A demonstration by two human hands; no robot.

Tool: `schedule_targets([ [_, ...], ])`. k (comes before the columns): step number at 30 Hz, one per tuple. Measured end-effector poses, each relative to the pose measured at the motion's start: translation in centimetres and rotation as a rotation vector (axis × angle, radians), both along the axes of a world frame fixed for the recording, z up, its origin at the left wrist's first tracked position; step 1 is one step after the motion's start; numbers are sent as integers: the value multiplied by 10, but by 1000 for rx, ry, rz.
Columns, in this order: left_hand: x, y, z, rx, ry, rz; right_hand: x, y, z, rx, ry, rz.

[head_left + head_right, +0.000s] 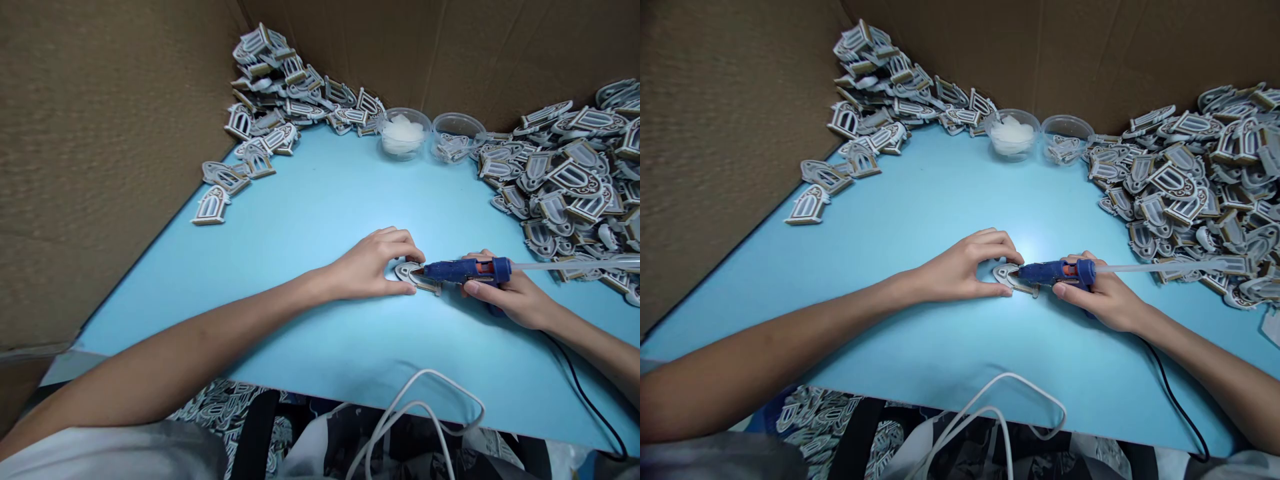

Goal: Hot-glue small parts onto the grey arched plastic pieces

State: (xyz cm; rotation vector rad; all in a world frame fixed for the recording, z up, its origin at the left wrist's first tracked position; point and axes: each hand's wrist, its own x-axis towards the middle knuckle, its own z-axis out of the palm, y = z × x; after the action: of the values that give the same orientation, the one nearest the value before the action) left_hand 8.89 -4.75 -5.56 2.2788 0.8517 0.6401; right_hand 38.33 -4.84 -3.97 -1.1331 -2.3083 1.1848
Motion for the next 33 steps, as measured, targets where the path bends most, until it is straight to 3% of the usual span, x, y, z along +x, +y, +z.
schedule_targets([
  [33, 0, 1, -2, -3, 10, -5, -3, 0, 7, -34, -31, -32],
])
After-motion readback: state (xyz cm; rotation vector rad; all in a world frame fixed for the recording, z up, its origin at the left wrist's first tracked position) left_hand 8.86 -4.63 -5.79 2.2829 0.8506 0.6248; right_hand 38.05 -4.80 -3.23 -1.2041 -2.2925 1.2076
